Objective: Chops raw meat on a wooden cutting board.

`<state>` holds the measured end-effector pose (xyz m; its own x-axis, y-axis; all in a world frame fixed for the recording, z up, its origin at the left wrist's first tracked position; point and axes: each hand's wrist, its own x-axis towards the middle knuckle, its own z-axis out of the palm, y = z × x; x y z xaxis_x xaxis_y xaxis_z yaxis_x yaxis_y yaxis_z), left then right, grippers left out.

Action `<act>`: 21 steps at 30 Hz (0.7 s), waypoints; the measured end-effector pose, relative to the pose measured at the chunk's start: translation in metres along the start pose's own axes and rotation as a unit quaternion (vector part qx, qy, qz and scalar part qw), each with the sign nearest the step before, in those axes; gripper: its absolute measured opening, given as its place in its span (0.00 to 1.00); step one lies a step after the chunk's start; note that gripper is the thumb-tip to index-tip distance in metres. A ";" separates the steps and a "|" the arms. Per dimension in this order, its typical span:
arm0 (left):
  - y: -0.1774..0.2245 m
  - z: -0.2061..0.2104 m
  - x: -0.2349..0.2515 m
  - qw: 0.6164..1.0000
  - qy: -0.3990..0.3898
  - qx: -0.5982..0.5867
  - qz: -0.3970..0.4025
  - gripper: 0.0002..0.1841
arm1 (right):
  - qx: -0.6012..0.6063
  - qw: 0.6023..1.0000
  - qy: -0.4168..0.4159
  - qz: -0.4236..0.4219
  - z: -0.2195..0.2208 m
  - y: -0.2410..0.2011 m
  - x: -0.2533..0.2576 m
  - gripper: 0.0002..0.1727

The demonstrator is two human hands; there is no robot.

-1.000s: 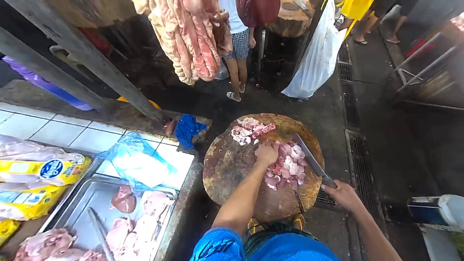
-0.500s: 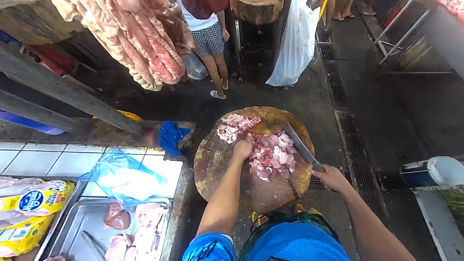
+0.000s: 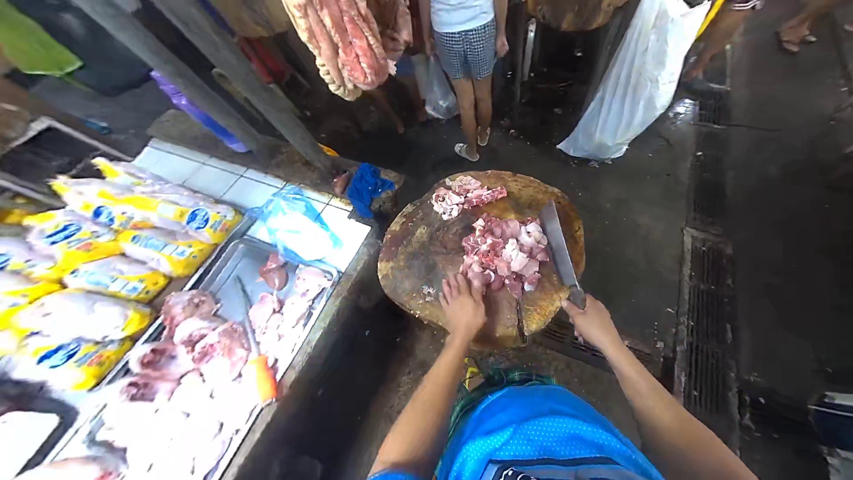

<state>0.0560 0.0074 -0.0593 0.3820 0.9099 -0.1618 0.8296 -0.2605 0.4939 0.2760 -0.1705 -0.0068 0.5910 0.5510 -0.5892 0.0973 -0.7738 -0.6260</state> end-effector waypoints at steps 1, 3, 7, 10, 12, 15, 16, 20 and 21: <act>0.002 0.012 -0.024 0.999 -0.014 0.037 0.026 0.39 | 0.010 1.000 -0.001 -0.010 0.001 0.004 0.002 0.29; -0.001 0.034 -0.065 0.989 -0.030 0.112 0.088 0.37 | 0.023 0.999 -0.008 -0.023 -0.001 0.012 0.005 0.29; -0.023 0.028 -0.099 0.981 0.034 0.179 0.070 0.31 | 0.094 0.993 -0.031 -0.056 -0.010 0.020 0.007 0.24; -0.029 0.006 -0.098 0.991 0.040 0.068 -0.106 0.31 | 0.098 0.992 0.005 -0.074 -0.031 0.020 0.002 0.26; -0.034 -0.003 -0.092 0.972 0.016 -0.099 -0.214 0.36 | 0.000 0.993 0.058 -0.100 -0.048 0.011 0.006 0.26; -0.040 0.007 -0.094 0.884 -0.039 -0.372 -0.280 0.31 | -0.138 0.978 0.104 -0.120 -0.063 -0.012 0.021 0.29; -0.042 0.013 -0.096 0.865 -0.053 -0.410 -0.283 0.30 | -0.177 0.971 0.110 -0.115 -0.063 -0.017 0.031 0.30; -0.060 -0.003 -0.119 0.905 -0.100 -0.331 -0.250 0.23 | -0.272 0.949 0.120 -0.101 -0.046 -0.041 0.064 0.31; -0.073 -0.011 -0.131 0.926 -0.110 -0.266 -0.243 0.20 | -0.277 0.947 0.124 -0.105 -0.040 -0.046 0.067 0.31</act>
<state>-0.0589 -0.0892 -0.0644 0.1388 0.7748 -0.6168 0.6300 0.4115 0.6586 0.3434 -0.1106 0.0027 0.6750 0.6738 -0.3005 0.5982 -0.7382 -0.3117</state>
